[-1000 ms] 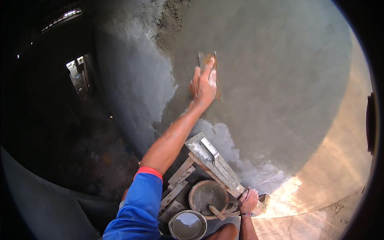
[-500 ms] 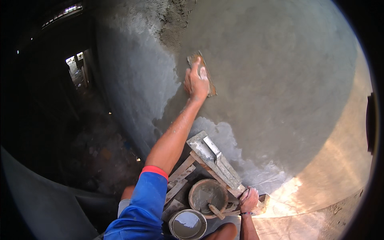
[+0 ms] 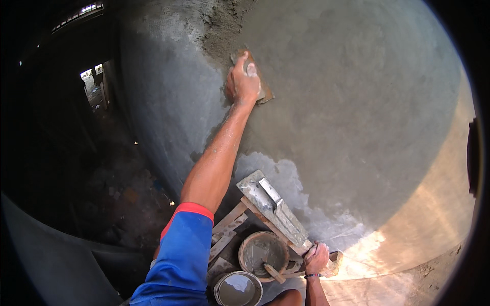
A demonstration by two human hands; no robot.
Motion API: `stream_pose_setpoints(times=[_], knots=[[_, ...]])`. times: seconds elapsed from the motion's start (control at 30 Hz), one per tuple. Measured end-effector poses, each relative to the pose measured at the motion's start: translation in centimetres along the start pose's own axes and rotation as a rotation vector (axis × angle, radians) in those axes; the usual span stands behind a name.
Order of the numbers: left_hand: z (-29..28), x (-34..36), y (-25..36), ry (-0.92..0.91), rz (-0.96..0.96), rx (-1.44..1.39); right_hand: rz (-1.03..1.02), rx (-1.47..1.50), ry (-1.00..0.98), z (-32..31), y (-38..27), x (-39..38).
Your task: The person applies a layer of wet plaster to a curved wall surface using a rectangular wooden float, spreading the material with broad vertical and sweeping strokes to create a smooth finish. They use one hand to steady themselves or hold a smaller tool while the other works the surface.
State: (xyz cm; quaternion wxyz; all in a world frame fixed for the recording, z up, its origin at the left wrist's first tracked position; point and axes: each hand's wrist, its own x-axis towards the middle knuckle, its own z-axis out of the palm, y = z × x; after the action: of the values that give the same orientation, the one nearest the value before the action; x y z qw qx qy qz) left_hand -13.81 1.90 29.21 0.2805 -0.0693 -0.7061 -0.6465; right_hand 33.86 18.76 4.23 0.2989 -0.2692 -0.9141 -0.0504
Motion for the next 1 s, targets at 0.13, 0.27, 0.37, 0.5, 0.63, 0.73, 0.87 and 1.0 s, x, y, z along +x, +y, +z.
stream_pose_setpoints(times=[0.13,0.27,0.37,0.5,0.63,0.73,0.87,1.0], knots=[[0.7,-5.0,3.1,-0.068,0.113,0.03,0.028,-0.031,-0.025,-0.1,0.7,-0.5],[1.9,-8.7,-6.3,-0.053,-0.005,0.007,0.017,-0.021,-0.029,-0.2,0.4,-0.2],[0.7,-3.1,-7.9,-0.017,-0.174,0.017,-0.021,0.012,-0.031,0.0,0.3,-0.1],[0.0,-0.4,3.0,0.014,0.146,-0.023,0.002,-0.012,-0.051,0.1,0.0,0.0],[1.7,-11.2,1.4,-0.187,0.202,-0.072,0.042,-0.007,-0.059,-0.3,0.3,-0.2],[1.1,-12.4,-3.8,-0.214,0.217,0.027,0.025,0.002,-0.059,-0.4,0.3,-0.2],[1.0,-3.2,0.6,0.045,0.149,-0.024,0.006,-0.049,-0.054,-0.2,0.3,-0.3],[1.1,-9.2,5.1,-0.123,0.213,-0.03,0.006,-0.056,-0.046,-0.1,0.4,-0.5]])
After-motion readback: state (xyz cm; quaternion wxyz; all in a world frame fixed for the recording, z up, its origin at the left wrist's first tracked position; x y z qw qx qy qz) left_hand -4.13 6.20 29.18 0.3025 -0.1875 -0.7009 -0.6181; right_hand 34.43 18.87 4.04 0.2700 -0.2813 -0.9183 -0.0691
